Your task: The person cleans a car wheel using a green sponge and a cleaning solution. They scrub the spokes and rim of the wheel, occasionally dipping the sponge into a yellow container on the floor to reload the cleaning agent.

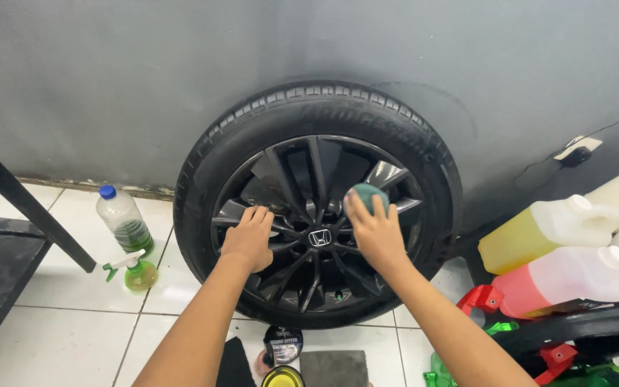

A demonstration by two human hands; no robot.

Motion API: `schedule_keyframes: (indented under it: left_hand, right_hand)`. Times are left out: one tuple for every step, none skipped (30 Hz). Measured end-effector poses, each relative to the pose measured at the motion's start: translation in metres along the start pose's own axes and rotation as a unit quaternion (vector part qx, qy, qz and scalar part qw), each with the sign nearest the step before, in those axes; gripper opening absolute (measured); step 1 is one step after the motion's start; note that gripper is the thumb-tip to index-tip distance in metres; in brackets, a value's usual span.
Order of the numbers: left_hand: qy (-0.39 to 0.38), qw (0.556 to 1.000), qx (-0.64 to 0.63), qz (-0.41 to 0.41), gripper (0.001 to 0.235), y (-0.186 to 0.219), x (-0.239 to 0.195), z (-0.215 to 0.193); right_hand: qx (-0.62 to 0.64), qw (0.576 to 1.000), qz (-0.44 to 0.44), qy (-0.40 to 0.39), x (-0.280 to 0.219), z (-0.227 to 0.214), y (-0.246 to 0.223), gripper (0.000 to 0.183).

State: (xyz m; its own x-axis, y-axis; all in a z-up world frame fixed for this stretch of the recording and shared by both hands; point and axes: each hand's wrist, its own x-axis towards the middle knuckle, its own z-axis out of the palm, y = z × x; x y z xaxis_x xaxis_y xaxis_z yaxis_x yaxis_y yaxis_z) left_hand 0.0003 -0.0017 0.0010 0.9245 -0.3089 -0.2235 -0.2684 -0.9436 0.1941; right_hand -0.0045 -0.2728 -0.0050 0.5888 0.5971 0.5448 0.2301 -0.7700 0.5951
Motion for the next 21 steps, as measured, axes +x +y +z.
schedule_keyframes:
  left_hand:
    - [0.002, 1.000, 0.001, 0.001, 0.070, 0.001, 0.000, -0.001]
    - [0.000, 1.000, 0.001, -0.001, 0.071, 0.001, 0.000, -0.001]
    - [-0.001, 1.000, 0.001, -0.002, 0.071, 0.001, -0.001, -0.001]
    - [0.001, 1.000, 0.002, -0.002, 0.071, 0.000, 0.003, 0.001]
    - [0.003, 1.000, 0.004, -0.003, 0.071, -0.002, 0.006, 0.003]
    - [0.001, 1.000, 0.004, -0.003, 0.072, -0.002, 0.007, 0.008]
    - [-0.002, 1.000, 0.003, -0.004, 0.072, -0.001, 0.002, 0.005]
    - [0.001, 1.000, 0.001, -0.004, 0.071, 0.001, 0.000, 0.001]
    - [0.003, 1.000, -0.001, -0.003, 0.071, 0.003, -0.003, -0.004]
    - [0.005, 1.000, 0.000, -0.002, 0.071, 0.002, -0.001, -0.003]
    - [0.002, 1.000, 0.003, -0.002, 0.072, 0.001, 0.000, -0.002]
    - [-0.003, 1.000, 0.005, -0.003, 0.072, 0.000, 0.000, 0.001]
    - [-0.005, 1.000, 0.005, -0.003, 0.072, -0.001, 0.000, 0.000]
    - [-0.002, 1.000, 0.007, -0.002, 0.072, -0.001, -0.001, -0.001]
    - [0.001, 1.000, 0.008, -0.001, 0.072, -0.001, -0.001, -0.001]
    - [-0.001, 1.000, 0.009, 0.001, 0.072, 0.000, -0.001, -0.002]
    - [0.002, 1.000, 0.007, 0.000, 0.071, 0.001, -0.001, -0.003]
    - [0.003, 1.000, 0.005, -0.001, 0.071, 0.003, -0.002, -0.003]
    - [0.000, 1.000, 0.004, 0.000, 0.071, 0.003, -0.002, -0.002]
    - [0.005, 1.000, 0.007, -0.002, 0.070, 0.003, -0.001, -0.001]
    - [0.011, 1.000, 0.011, -0.005, 0.069, 0.004, 0.000, -0.001]
  right_hand:
    - [-0.001, 1.000, 0.001, 0.001, -0.005, 0.005, -0.002, 0.044]
    - [0.011, 0.999, -0.042, -0.005, -0.009, 0.011, -0.005, 0.040]
    - [0.023, 0.996, -0.085, -0.011, -0.013, 0.017, -0.008, 0.037]
    - [0.022, 0.996, -0.085, -0.009, -0.005, 0.012, 0.000, 0.037]
    - [-0.001, 0.999, -0.035, 0.000, 0.003, 0.008, 0.008, 0.039]
    - [-0.020, 1.000, 0.014, 0.005, 0.007, 0.001, 0.013, 0.042]
    - [-0.019, 1.000, 0.013, 0.003, 0.009, -0.003, 0.016, 0.042]
    - [-0.034, 0.999, 0.031, 0.003, 0.011, -0.008, 0.018, 0.047]
    - [-0.050, 0.998, 0.049, 0.003, 0.012, -0.012, 0.021, 0.051]
    - [-0.052, 0.997, 0.050, 0.004, 0.004, -0.006, 0.015, 0.051]
    - [-0.008, 1.000, 0.013, -0.002, -0.004, 0.000, 0.009, 0.052]
    - [0.038, 0.999, -0.026, -0.011, -0.014, 0.005, 0.001, 0.053]
    - [0.039, 0.999, -0.026, -0.012, -0.017, 0.012, 0.002, 0.053]
    - [0.049, 0.997, -0.054, -0.010, -0.022, 0.017, 0.002, 0.047]
    - [0.059, 0.995, -0.081, -0.008, -0.027, 0.023, 0.002, 0.042]
    - [0.059, 0.995, -0.080, -0.010, -0.023, 0.018, 0.008, 0.042]
    - [0.018, 1.000, -0.023, -0.004, -0.019, 0.012, 0.013, 0.047]
    - [-0.022, 0.999, 0.033, 0.001, -0.016, 0.006, 0.018, 0.052]
    - [-0.021, 0.999, 0.034, -0.002, -0.018, 0.005, 0.018, 0.052]
    - [0.010, 0.999, 0.040, -0.009, -0.018, 0.005, 0.020, 0.053]
    - [0.041, 0.998, 0.046, -0.015, -0.018, 0.004, 0.022, 0.055]
